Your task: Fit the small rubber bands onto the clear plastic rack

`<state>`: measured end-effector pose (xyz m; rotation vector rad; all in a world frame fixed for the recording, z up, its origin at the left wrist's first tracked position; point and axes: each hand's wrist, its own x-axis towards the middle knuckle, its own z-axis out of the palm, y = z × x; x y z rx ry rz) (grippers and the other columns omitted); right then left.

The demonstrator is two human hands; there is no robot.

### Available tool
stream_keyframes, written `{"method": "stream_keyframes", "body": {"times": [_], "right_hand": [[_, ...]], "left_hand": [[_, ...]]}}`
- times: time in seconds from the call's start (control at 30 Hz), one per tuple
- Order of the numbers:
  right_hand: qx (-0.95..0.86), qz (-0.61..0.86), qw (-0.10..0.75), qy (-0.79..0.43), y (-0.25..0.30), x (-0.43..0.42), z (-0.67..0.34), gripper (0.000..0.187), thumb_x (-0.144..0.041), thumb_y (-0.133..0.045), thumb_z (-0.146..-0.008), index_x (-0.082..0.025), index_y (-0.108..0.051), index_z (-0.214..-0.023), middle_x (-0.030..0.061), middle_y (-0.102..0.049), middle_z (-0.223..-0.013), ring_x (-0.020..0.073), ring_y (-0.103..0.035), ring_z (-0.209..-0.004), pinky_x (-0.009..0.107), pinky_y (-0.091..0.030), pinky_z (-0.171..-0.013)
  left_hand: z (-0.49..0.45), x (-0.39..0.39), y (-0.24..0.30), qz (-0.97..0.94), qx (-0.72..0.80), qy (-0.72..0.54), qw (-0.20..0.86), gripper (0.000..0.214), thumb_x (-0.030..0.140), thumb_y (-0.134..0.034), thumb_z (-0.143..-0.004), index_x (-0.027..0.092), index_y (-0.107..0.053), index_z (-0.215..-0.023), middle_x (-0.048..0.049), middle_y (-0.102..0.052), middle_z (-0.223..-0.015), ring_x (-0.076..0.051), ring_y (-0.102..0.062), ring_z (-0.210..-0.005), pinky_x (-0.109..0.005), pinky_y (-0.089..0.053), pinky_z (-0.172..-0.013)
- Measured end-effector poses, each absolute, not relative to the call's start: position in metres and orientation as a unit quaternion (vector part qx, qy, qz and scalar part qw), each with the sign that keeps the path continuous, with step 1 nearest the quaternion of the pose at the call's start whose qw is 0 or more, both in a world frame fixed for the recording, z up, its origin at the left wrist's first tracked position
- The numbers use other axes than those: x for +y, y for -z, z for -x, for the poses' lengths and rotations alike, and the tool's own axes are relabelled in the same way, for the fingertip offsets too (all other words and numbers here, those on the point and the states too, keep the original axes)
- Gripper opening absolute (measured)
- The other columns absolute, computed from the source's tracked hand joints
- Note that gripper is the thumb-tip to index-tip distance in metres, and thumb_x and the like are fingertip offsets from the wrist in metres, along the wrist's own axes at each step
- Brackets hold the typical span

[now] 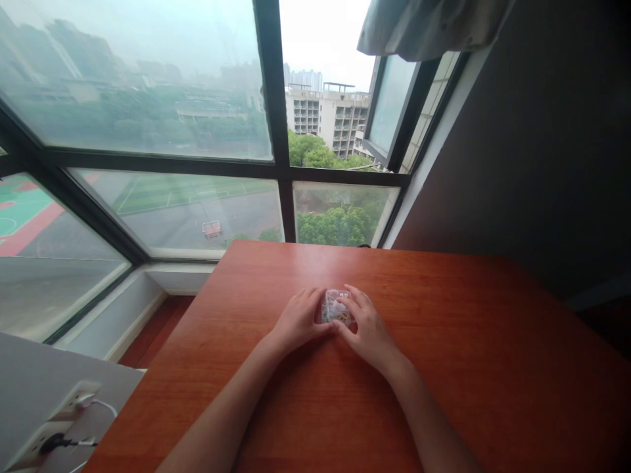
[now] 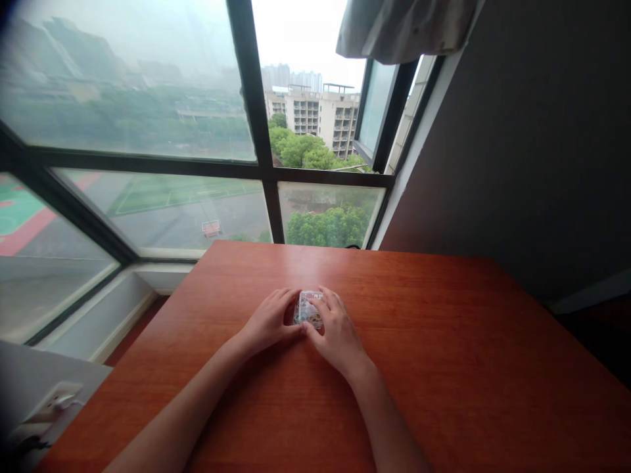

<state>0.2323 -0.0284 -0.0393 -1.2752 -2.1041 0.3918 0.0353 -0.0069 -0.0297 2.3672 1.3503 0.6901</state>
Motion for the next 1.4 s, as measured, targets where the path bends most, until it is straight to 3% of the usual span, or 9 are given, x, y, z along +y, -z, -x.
{"method": "stream_keyframes", "body": {"times": [0.13,0.37,0.8,1.4], "right_hand": [[-0.810,0.486,0.281,-0.170,0.039,-0.028,-0.239,0.049,-0.033,-0.061,-0.083,-0.021,-0.051,-0.130,0.0121,-0.033,-0.149,0.0277,-0.030,-0.138,0.046,-0.031,-0.113],[-0.802,0.484,0.285,-0.204,0.036,-0.024,-0.249,0.045,-0.032,-0.064,-0.081,-0.023,-0.056,-0.124,0.0098,-0.046,-0.136,0.0235,-0.044,-0.128,0.040,-0.037,-0.109],[-0.823,0.431,0.313,-0.197,0.031,-0.024,-0.250,0.043,-0.026,-0.070,-0.076,-0.023,-0.062,-0.118,0.0108,-0.054,-0.131,0.0251,-0.048,-0.123,0.045,-0.040,-0.105],[-0.814,0.442,0.308,-0.219,0.034,-0.024,-0.247,0.050,-0.022,-0.074,-0.072,-0.023,-0.061,-0.120,0.0096,-0.054,-0.130,0.0244,-0.047,-0.123,0.044,-0.039,-0.106]], "left_hand": [[-0.035,-0.007,0.030,-0.833,0.466,-0.245,0.169,0.064,0.050,-0.074,-0.070,0.020,-0.051,-0.121,-0.0095,-0.060,-0.118,-0.028,-0.055,-0.106,-0.040,-0.044,-0.091],[-0.035,-0.009,0.031,-0.839,0.462,-0.237,0.162,0.066,0.043,-0.076,-0.069,0.021,-0.048,-0.124,-0.0089,-0.058,-0.121,-0.027,-0.054,-0.108,-0.040,-0.043,-0.093],[-0.030,-0.011,0.029,-0.850,0.444,-0.205,0.195,0.081,0.040,-0.077,-0.068,0.023,-0.039,-0.138,-0.0097,-0.053,-0.133,-0.029,-0.051,-0.117,-0.043,-0.041,-0.098],[-0.032,-0.011,0.025,-0.847,0.444,-0.207,0.205,0.075,0.045,-0.077,-0.067,0.024,-0.045,-0.131,-0.0087,-0.058,-0.125,-0.028,-0.054,-0.112,-0.040,-0.042,-0.096]]}}
